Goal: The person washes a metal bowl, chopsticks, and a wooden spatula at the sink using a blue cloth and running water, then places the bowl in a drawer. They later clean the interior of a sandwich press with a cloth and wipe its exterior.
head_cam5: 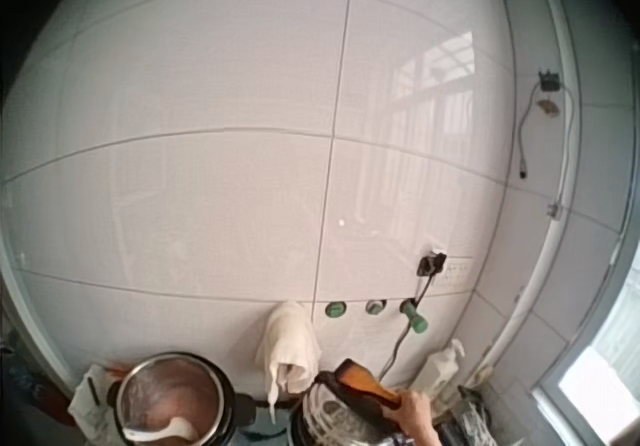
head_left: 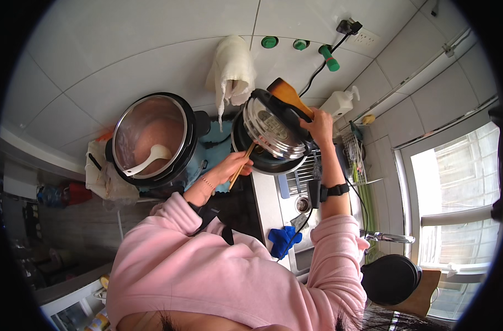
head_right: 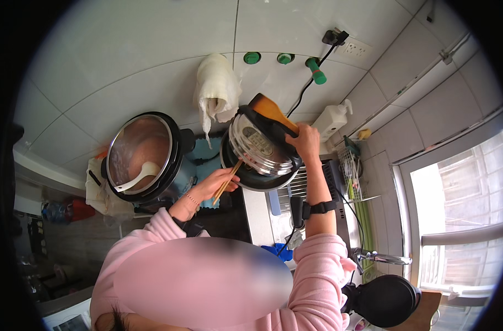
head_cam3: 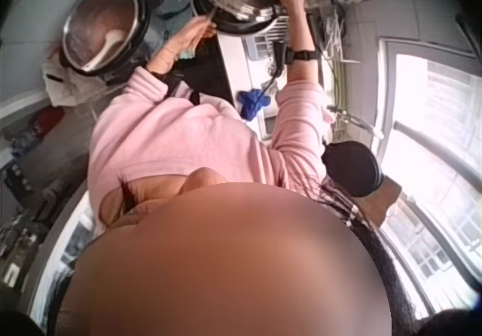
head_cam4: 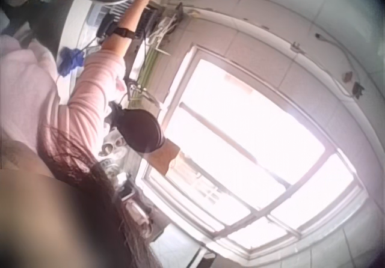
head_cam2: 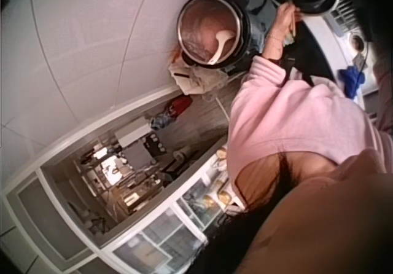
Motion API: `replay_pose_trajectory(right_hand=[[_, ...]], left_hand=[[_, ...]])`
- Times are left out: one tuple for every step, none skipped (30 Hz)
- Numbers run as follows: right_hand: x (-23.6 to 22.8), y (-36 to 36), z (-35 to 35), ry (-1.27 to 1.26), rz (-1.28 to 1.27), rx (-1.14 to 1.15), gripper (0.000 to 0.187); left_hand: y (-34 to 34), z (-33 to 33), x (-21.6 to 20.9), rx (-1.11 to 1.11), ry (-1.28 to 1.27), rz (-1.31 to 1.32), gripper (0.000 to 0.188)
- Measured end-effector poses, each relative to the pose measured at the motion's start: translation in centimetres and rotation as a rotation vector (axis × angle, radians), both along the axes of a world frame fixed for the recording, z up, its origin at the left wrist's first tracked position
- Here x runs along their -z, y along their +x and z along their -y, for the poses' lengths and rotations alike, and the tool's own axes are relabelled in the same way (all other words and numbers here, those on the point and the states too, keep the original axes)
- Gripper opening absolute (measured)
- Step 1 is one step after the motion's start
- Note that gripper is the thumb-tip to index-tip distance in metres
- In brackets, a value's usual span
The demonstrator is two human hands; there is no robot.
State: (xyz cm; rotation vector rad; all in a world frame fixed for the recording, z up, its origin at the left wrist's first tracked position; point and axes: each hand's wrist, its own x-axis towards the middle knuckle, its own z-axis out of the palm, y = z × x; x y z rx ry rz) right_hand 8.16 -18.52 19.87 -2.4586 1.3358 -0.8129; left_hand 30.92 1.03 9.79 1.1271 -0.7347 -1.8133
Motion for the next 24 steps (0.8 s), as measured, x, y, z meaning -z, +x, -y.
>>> replay_pose_trajectory(right_hand=[[0.2,0.1,-0.2,-0.027,-0.023,0.002,0.032],[0.5,0.2,-0.4,-0.038,-0.039,0.012,0.032],[0.8,0.3,-0.6,-0.043,-0.06,0.021,0.032],[1.0,0.5,-0.8,-0.032,-0.12,0.036,0.033],[1.4,0.6,-1.0,-0.039,-0.104,0.028,0.033],[1.7,0.8,-1.4,-0.055,-0.081,0.023,0.033],[2.1,1.0,-1.7,-0.075,-0.055,0.013,0.033],[2.4,1.2,-2.0,-0.071,-0.059,0.014,0.034],[2.8,1.4,-2.3,-0.053,-0.07,0.04,0.035],[3.2,1.6,-2.6,-0.058,-0.084,0.051,0.036],[3.6,1.7,-2.9,-0.06,-0.094,0.054,0.036],[3.9,1.8,-3.1,-0.054,-0.066,0.056,0.035],[4.2,1.9,-3.4,-0.06,-0.057,0.078,0.035],[4.5,1.9,-3.5,-0.04,-0.067,0.086,0.035],[4.7,1.9,-3.7,-0.024,-0.072,0.107,0.035],[4.8,1.8,-3.8,-0.02,-0.061,0.1,0.037],[5.0,1.7,-4.0,-0.014,-0.043,0.098,0.038],[5.0,1.6,-4.4,-0.003,-0.034,0.094,0.042],[5.1,1.4,-4.7,0.004,-0.026,0.109,0.046],[5.2,1.1,-5.3,0.0,0.026,0.127,0.054],[5.2,0.8,-5.9,0.0,0.057,0.141,0.056],[5.3,0.2,-6.9,-0.024,0.144,0.178,0.054],[5.3,-0.3,-8.0,-0.022,0.209,0.233,0.05],[5.3,-0.8,-9.2,-0.027,0.275,0.307,0.046]], left_hand=[[-0.2,0.9,0.2,-0.041,0.008,-0.021,0.03],[-0.3,1.4,0.4,-0.084,0.019,-0.042,0.032],[-0.4,1.8,0.5,-0.12,0.037,-0.063,0.035],[-0.2,1.6,0.5,-0.078,-0.037,0.001,0.049],[-0.1,1.1,0.6,-0.097,-0.016,0.0,0.051],[0.1,0.5,0.5,-0.117,0.007,-0.002,0.053],[0.1,-0.1,0.5,-0.147,0.037,0.009,0.056],[0.0,-0.8,0.4,-0.162,0.032,0.037,0.058],[-0.1,-1.5,0.4,-0.168,0.013,0.109,0.058],[0.0,-2.3,0.3,-0.178,-0.026,0.179,0.057],[0.0,-3.1,0.2,-0.184,-0.063,0.248,0.056],[0.1,-3.7,0.1,-0.215,-0.085,0.302,0.055],[0.1,-4.1,-0.1,-0.24,-0.107,0.367,0.053],[0.1,-4.5,-0.2,-0.304,-0.141,0.406,0.046],[0.0,-4.7,-0.3,-0.354,-0.179,0.453,0.041],[-0.3,-4.7,-0.4,-0.395,-0.23,0.489,0.039],[-0.6,-4.7,-0.5,-0.435,-0.277,0.531,0.036],[-1.0,-4.6,-0.7,-0.478,-0.323,0.532,0.032],[-1.6,-4.2,-0.9,-0.507,-0.391,0.516,0.029],[-2.2,-3.6,-1.0,-0.527,-0.411,0.568,0.028],[-2.9,-3.2,-1.2,-0.529,-0.488,0.595,0.028],[-3.8,-2.7,-1.4,-0.535,-0.487,0.559,0.029],[-4.8,-2.3,-1.6,-0.53,-0.514,0.508,0.03],[-5.7,-2.1,-1.8,-0.477,-0.559,0.487,0.028]])
